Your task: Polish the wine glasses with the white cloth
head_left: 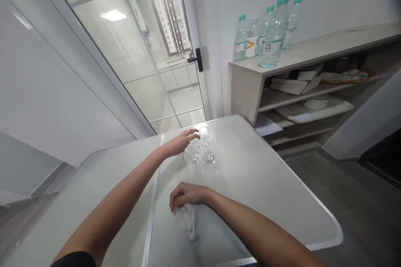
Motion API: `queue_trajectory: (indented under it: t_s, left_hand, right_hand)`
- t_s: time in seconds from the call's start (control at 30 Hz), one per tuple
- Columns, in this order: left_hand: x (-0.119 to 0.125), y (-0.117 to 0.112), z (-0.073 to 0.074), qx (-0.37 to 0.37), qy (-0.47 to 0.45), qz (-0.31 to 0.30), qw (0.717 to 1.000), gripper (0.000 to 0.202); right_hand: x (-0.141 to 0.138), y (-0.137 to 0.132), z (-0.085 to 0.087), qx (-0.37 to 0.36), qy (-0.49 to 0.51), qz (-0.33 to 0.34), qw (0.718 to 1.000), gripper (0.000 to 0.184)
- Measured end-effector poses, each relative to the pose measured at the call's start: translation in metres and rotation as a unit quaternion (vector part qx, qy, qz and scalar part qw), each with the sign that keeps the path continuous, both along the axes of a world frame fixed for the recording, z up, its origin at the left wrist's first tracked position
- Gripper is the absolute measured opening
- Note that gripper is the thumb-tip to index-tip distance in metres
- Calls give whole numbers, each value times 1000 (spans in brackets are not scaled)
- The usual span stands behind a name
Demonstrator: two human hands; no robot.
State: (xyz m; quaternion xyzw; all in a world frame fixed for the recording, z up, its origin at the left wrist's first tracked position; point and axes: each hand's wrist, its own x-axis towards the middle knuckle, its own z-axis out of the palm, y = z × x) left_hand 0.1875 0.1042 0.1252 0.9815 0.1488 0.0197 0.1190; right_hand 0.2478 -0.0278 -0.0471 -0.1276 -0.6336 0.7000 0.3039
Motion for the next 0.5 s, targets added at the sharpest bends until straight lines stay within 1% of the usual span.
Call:
queue_trajectory:
  t_s: [0.2, 0.4, 0.5]
  left_hand:
    - [11, 5, -1, -3, 7, -16, 1000, 77]
    - [18, 4, 3, -20, 15, -30, 999, 78]
    - [22, 7, 2, -8, 52, -42, 998, 79]
  right_hand:
    - [0, 0, 1, -5, 4, -1, 1000, 15]
    - [0, 0, 2, 0, -10, -6, 1000, 14]
    - [2, -2, 7, 6, -6, -8, 1000, 14]
